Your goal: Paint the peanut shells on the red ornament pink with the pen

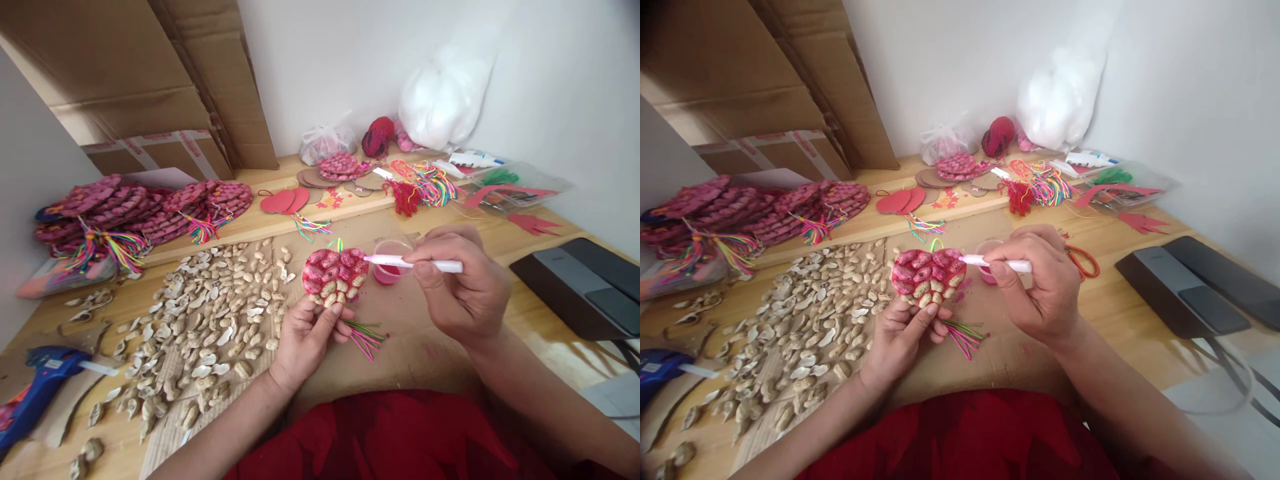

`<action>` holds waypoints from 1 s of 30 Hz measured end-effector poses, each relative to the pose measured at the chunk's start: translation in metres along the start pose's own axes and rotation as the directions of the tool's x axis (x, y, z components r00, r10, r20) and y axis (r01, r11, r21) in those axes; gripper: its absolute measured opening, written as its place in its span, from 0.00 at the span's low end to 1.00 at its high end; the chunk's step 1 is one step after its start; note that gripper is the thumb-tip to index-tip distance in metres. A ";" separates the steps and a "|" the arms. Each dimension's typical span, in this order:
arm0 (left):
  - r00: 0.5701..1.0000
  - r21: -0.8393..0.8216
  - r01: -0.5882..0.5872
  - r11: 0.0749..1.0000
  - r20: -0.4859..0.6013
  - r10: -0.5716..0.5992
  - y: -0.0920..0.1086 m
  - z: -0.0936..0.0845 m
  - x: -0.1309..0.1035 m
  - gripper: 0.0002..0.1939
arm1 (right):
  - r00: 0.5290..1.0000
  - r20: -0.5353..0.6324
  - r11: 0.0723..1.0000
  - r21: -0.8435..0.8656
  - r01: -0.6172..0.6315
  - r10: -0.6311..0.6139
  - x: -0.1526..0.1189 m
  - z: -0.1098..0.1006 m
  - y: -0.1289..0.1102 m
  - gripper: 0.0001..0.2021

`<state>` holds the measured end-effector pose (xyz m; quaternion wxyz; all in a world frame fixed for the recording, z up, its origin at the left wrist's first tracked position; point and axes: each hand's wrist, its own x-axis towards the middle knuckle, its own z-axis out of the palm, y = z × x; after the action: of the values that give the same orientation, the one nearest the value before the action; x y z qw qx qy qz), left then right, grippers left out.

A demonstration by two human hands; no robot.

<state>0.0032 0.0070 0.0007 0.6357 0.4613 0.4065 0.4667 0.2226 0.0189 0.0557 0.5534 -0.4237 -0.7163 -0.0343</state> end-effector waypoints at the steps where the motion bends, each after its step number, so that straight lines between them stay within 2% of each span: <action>1: 1.000 0.001 0.001 1.000 0.000 -0.001 0.000 0.000 0.000 0.16 | 1.000 0.007 1.000 -0.005 0.013 -0.013 0.000 0.000 -0.001 0.06; 7: 1.000 0.021 0.008 1.000 0.000 -0.008 0.001 0.000 0.000 0.15 | 0.999 0.014 0.999 0.003 0.041 -0.041 0.001 0.001 -0.004 0.06; 16: 1.000 0.012 0.001 1.000 -0.018 -0.001 0.000 0.000 0.001 0.15 | 1.000 0.003 0.999 -0.050 -0.021 0.021 0.000 -0.001 0.000 0.06; 23: 1.000 -0.002 0.004 1.000 -0.017 -0.004 0.001 -0.001 0.001 0.15 | 1.000 -0.011 0.999 0.019 -0.027 0.027 -0.001 0.000 0.000 0.06; 27: 1.000 0.013 0.013 1.000 -0.015 -0.013 0.002 0.000 0.001 0.15 | 0.999 0.019 0.999 -0.039 -0.025 0.026 -0.001 0.000 0.001 0.06; 30: 1.000 0.011 0.019 1.000 -0.015 -0.018 0.004 0.000 0.001 0.15 | 1.000 0.000 0.996 -0.081 -0.024 0.024 -0.001 -0.001 0.002 0.07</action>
<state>0.0025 0.0082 0.0043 0.6345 0.4575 0.4179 0.4620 0.2248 0.0189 0.0550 0.5360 -0.4542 -0.7094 -0.0565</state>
